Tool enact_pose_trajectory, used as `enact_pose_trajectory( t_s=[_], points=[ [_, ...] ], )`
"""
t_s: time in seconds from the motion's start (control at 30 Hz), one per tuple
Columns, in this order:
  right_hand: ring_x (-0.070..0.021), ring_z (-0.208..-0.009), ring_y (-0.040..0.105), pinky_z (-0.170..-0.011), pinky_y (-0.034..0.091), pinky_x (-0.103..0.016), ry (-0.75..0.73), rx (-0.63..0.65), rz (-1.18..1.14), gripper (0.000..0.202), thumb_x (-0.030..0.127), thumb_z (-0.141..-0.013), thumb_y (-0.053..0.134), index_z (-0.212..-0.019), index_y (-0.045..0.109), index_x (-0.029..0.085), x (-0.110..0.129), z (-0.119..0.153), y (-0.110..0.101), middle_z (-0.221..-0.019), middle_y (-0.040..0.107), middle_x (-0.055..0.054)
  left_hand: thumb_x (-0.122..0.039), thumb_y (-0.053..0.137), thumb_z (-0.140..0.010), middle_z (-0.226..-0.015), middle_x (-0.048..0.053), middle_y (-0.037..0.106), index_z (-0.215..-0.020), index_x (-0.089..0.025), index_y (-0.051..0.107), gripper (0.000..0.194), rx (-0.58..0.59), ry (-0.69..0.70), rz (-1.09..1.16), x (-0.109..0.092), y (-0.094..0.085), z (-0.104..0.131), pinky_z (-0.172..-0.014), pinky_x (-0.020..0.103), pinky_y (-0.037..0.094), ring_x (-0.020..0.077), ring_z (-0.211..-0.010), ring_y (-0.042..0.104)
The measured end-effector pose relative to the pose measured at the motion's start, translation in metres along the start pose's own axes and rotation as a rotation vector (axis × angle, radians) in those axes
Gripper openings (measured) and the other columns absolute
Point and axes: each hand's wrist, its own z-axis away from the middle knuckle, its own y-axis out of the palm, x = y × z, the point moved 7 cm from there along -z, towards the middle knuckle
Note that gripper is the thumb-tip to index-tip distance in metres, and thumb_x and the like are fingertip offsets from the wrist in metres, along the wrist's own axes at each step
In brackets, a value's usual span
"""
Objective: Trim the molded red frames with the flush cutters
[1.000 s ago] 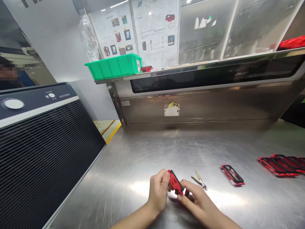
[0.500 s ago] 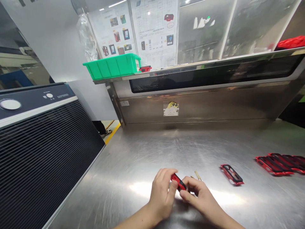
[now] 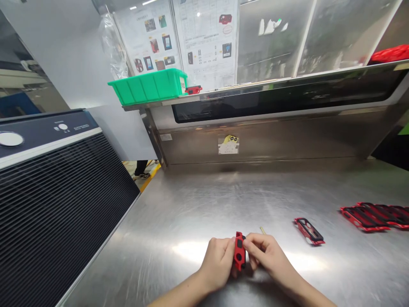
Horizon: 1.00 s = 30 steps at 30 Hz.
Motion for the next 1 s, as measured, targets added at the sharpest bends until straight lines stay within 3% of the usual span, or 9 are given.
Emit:
enact_pose_trajectory(
  t_s=[0.67, 0.77, 0.9, 1.0],
  points=[
    [-0.0083, -0.047, 0.038, -0.052, 0.028, -0.023, 0.024, -0.017, 0.009, 0.063, 0.074, -0.074, 0.05, -0.067, 0.05, 0.011, -0.002, 0.0, -0.001, -0.047, 0.044, -0.001, -0.053, 0.03, -0.09, -0.045, 0.005, 0.047, -0.054, -0.014, 0.05, 0.056, 0.051, -0.06, 0.04, 0.002, 0.003, -0.001, -0.051, 0.025, 0.035, 0.0135, -0.044, 0.044],
    [-0.0078, -0.046, 0.038, -0.051, 0.028, -0.023, 0.011, -0.015, 0.001, 0.062, 0.072, -0.075, 0.051, -0.067, 0.05, 0.011, -0.001, 0.0, -0.001, -0.048, 0.044, -0.001, -0.053, 0.031, -0.09, -0.053, 0.004, 0.048, -0.059, -0.015, 0.046, 0.051, -0.022, -0.047, 0.006, 0.004, -0.001, -0.002, -0.053, 0.025, 0.034, 0.0129, -0.05, 0.043],
    [-0.007, -0.046, 0.04, -0.048, 0.028, -0.021, 0.007, -0.008, -0.017, 0.061, 0.071, -0.076, 0.049, -0.067, 0.049, 0.011, 0.0, 0.0, 0.0, -0.056, 0.052, -0.005, -0.05, 0.031, -0.092, -0.057, 0.0, 0.043, -0.069, -0.017, 0.039, 0.041, -0.222, 0.03, -0.021, 0.003, -0.017, 0.0, -0.054, 0.025, 0.031, 0.0114, -0.054, 0.039],
    [-0.0066, -0.044, 0.038, -0.047, 0.028, -0.021, 0.014, -0.025, -0.008, 0.061, 0.072, -0.075, 0.05, -0.064, 0.048, 0.012, 0.001, 0.0, 0.0, -0.052, 0.049, -0.004, -0.049, 0.032, -0.092, -0.051, -0.002, 0.037, -0.07, -0.017, 0.04, 0.04, -0.19, 0.087, 0.045, -0.002, -0.017, 0.002, -0.05, 0.025, 0.027, 0.0104, -0.049, 0.032]
  ],
)
